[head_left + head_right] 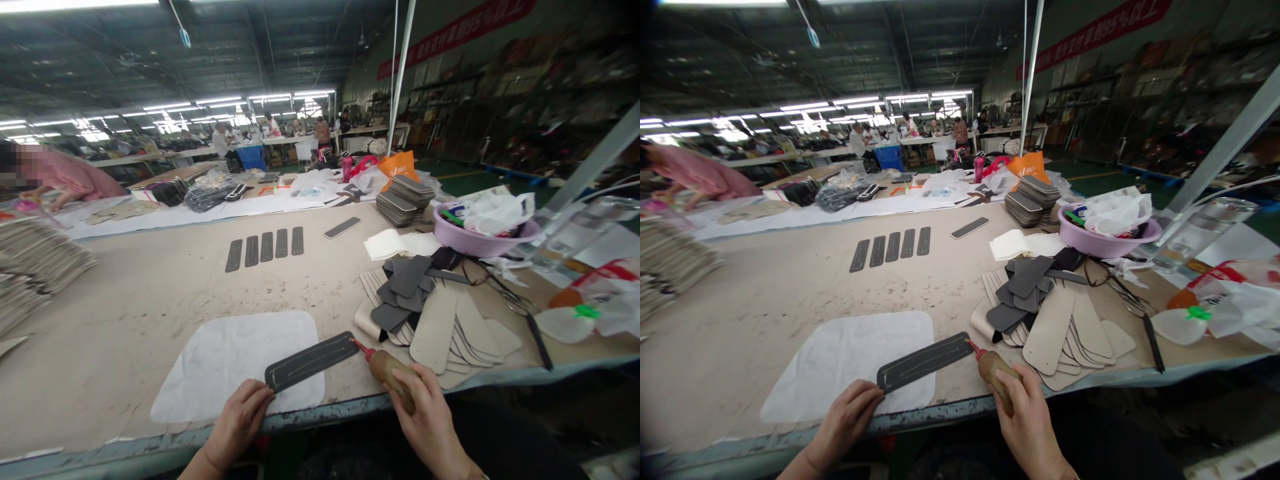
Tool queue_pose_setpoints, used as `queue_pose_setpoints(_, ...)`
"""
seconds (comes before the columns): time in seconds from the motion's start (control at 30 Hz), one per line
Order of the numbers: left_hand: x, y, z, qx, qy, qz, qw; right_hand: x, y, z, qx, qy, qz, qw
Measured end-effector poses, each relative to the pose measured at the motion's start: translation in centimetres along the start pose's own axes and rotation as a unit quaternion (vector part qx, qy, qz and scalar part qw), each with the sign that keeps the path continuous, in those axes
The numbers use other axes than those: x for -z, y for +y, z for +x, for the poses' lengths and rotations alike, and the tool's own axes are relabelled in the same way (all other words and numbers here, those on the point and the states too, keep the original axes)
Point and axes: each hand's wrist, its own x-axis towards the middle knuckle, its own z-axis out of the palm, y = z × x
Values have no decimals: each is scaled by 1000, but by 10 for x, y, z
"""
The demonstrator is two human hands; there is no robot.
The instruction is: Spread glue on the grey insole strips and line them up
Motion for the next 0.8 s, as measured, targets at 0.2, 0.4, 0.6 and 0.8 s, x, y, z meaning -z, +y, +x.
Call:
queue_pose_setpoints(0.2,-1,-1,-1,3,1,-2,1000,10,-8,-12,13,-6,-3,1000)
queue_pose_setpoints(0.4,1,2,-1,8,0,4,1000,0,-25,-14,15,-12,52,998)
queue_pose_setpoints(0.6,3,5,2,39,-9,-22,999,-3,-12,-9,-148,73,128,978)
queue_pose_setpoints(0.8,9,-2,6,176,68,-123,974,-19,24,-6,-344,107,344,867)
